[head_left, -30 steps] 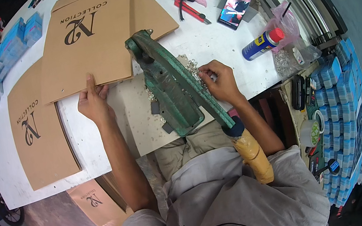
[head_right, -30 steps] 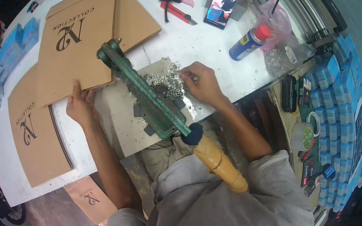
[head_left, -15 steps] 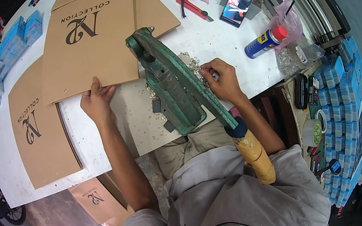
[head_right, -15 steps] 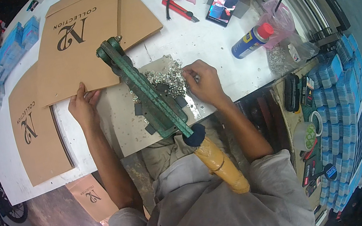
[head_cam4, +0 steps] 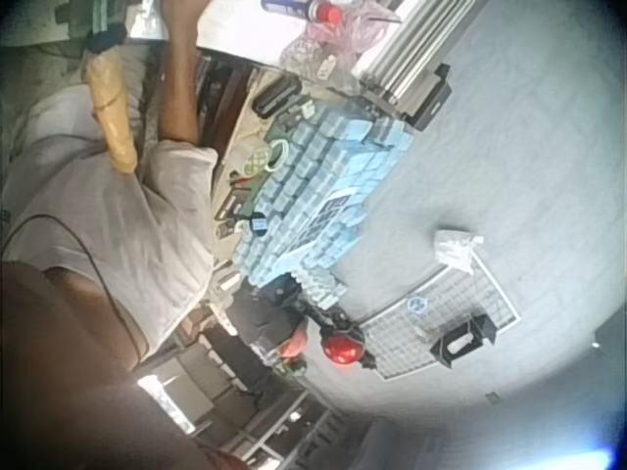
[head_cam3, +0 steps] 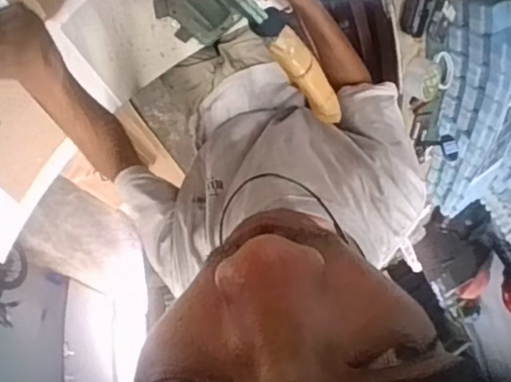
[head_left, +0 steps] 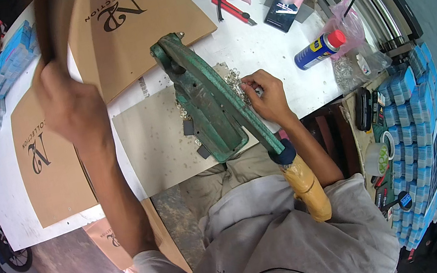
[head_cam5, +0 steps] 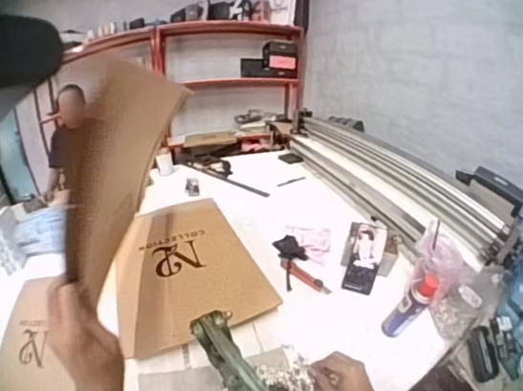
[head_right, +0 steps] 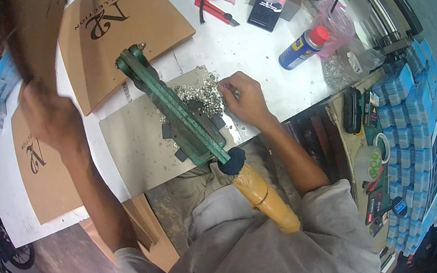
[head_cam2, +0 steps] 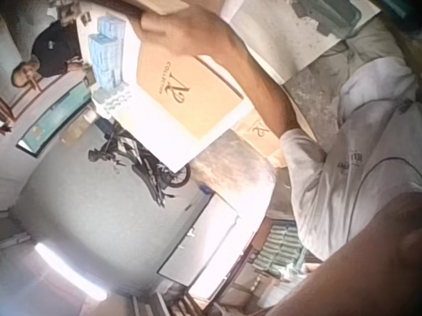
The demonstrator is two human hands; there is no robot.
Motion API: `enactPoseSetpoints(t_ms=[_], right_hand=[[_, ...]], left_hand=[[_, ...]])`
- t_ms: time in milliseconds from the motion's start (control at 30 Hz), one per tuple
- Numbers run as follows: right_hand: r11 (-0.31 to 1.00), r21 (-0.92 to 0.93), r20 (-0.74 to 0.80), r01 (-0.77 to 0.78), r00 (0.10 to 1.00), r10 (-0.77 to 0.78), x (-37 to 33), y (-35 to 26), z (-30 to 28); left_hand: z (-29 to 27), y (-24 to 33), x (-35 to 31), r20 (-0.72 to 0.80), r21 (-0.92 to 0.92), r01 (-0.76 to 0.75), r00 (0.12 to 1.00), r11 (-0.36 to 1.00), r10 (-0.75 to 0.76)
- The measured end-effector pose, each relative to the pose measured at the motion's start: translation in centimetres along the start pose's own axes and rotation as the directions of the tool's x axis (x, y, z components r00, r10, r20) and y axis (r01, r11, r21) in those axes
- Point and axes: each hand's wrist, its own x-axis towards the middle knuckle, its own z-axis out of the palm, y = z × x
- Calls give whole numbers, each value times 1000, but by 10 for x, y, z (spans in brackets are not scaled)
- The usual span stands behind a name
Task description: The person uses a green manual binding machine to attach metal fasteners to the edges of brown cardboard sheets. They repeatedly position each sheet under the press, insert fasteners, and operate the lever to secure them, then stack the finished pieces.
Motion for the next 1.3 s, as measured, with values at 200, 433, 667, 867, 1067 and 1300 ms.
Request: enactPoseSetpoints(t_ms=[200,433,667,867,1067,1300], right_hand=[[1000,8,24,-6,1000,6,3,-1,-4],[999,-35,10,-11,1000,12,11,-2,-4],[990,115,14,-78,997,76,13,-3,1],[905,232,215,-358,926,311,40,-31,44],[881,405,345,-245,933,100,63,-14,60],[777,492,384,-391,899,209,58,0,54]], left_hand=[[38,9,-46,494,-49,-177,851,983,178],[50,10,-101,668,-278,-155,678,948,307],[53,-2,-105,595,-451,-22,738,892,319],[42,8,-109,682,-460,198,703,865,201],[35,22,-109,747,-430,288,646,855,158],[22,28,-125,723,-358,168,672,918,159]])
